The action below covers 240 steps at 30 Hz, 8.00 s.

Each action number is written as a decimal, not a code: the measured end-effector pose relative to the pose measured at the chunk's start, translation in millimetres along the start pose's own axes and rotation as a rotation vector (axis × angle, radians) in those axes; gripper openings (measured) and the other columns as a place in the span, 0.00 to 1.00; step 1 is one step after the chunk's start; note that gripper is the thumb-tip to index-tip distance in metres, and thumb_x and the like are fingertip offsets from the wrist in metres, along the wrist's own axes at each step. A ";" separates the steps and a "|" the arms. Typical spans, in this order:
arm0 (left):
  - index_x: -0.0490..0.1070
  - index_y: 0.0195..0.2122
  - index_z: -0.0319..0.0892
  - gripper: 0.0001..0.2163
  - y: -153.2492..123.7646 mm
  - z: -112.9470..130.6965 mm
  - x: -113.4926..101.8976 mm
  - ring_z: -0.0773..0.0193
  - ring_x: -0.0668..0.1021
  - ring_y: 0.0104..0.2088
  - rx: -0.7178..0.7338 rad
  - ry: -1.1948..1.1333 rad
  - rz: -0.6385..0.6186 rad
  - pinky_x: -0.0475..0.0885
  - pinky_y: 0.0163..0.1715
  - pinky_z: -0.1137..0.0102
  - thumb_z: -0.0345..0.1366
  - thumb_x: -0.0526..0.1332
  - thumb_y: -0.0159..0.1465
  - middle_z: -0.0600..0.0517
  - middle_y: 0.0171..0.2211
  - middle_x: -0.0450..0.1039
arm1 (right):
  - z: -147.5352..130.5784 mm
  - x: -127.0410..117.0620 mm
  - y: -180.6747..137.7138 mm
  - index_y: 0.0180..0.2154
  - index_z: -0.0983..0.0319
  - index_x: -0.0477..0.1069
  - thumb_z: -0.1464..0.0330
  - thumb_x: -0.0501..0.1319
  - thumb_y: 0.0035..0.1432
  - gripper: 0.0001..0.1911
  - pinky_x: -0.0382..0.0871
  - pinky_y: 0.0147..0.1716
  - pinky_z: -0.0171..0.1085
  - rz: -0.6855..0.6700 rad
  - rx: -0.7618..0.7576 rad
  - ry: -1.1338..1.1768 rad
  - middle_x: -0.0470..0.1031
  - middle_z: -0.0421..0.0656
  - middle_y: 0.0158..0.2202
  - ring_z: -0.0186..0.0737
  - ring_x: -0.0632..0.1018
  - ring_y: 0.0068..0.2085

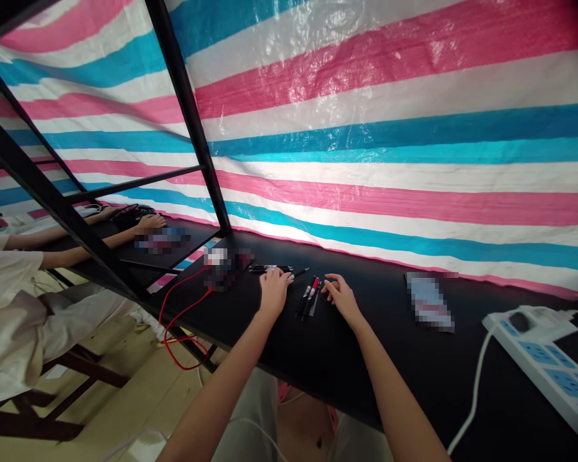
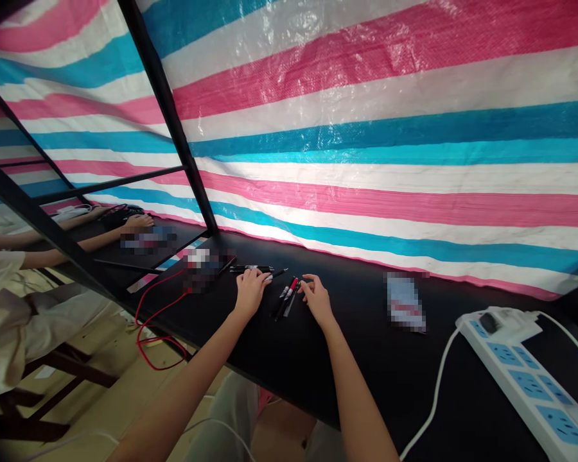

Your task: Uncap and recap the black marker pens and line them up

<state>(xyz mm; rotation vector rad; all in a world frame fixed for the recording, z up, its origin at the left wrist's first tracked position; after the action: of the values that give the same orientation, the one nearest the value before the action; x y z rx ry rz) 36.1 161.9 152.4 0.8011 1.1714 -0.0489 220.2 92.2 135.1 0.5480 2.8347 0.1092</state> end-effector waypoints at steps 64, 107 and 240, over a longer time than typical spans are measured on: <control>0.66 0.26 0.42 0.16 1.0 15.1 -13.4 0.65 0.71 0.28 0.035 -0.236 -0.317 0.56 0.28 0.70 0.45 0.48 0.62 0.53 0.25 0.70 | -3.5 -12.2 -3.7 0.34 0.62 0.66 0.60 0.54 0.50 0.12 0.63 0.15 0.32 0.176 0.014 -0.124 0.68 0.37 0.19 0.32 0.68 0.14; 0.67 0.32 0.43 0.11 0.7 17.4 -9.6 0.66 0.70 0.30 0.062 -0.287 -0.361 0.58 0.31 0.71 0.43 0.50 0.62 0.55 0.25 0.68 | -8.8 -5.8 -5.2 0.32 0.57 0.70 0.65 0.60 0.45 0.09 0.58 0.28 0.33 -0.036 -0.084 -0.476 0.73 0.36 0.26 0.35 0.71 0.28; 0.70 0.30 0.44 0.09 0.8 5.1 -10.7 0.63 0.68 0.35 -0.119 -0.198 -0.165 0.54 0.38 0.67 0.42 0.55 0.60 0.54 0.27 0.69 | -0.6 -30.0 -3.3 0.28 0.62 0.65 0.49 0.55 0.48 0.22 0.48 0.10 0.30 0.305 0.099 0.097 0.63 0.35 0.15 0.26 0.57 0.11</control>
<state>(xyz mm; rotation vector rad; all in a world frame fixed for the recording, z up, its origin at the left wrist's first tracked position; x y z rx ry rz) 36.1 155.7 162.5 0.5802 1.0398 -0.1892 245.7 77.9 142.2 1.0214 2.8388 0.0528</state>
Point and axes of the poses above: each hand's wrist, its own y-axis towards the middle knuckle, its own x-axis out of the palm, z = x × y, the point moved 2 cm from there along y, towards the middle knuckle
